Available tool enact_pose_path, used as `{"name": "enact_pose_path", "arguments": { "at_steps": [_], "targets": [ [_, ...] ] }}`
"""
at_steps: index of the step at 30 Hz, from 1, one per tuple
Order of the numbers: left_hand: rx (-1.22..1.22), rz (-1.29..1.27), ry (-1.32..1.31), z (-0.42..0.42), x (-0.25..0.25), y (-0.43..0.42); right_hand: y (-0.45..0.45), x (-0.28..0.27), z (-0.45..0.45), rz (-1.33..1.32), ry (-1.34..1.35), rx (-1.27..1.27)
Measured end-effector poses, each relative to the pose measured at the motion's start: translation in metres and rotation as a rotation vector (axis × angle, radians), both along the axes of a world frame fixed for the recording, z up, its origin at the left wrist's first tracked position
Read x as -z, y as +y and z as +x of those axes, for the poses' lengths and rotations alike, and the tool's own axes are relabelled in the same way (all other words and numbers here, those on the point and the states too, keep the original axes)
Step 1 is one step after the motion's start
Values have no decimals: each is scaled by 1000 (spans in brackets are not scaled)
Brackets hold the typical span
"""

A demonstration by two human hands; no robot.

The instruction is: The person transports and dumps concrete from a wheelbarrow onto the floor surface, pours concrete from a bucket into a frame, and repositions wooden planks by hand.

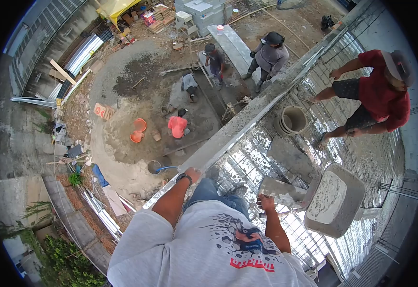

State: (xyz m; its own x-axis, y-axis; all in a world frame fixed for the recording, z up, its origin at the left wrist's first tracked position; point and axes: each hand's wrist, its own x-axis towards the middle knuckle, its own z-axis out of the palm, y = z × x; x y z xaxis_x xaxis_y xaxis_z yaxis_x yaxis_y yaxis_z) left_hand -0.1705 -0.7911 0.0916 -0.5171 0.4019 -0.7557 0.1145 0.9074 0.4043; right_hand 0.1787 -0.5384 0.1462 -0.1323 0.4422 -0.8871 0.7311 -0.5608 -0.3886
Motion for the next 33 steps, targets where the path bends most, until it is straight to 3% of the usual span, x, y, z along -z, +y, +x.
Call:
{"name": "enact_pose_path", "arguments": {
  "at_steps": [10,19,26,33],
  "targets": [
    [-45,-18,13,15,-25,14,16,10,25,-4,5,-33],
    [-20,-22,18,53,-19,16,45,1,35,37,58,-27],
    [119,-92,97,86,-85,53,50,21,79,26,81,22],
    [130,-28,11,88,22,49,44,59,147,125,21,44]
  ]
}}
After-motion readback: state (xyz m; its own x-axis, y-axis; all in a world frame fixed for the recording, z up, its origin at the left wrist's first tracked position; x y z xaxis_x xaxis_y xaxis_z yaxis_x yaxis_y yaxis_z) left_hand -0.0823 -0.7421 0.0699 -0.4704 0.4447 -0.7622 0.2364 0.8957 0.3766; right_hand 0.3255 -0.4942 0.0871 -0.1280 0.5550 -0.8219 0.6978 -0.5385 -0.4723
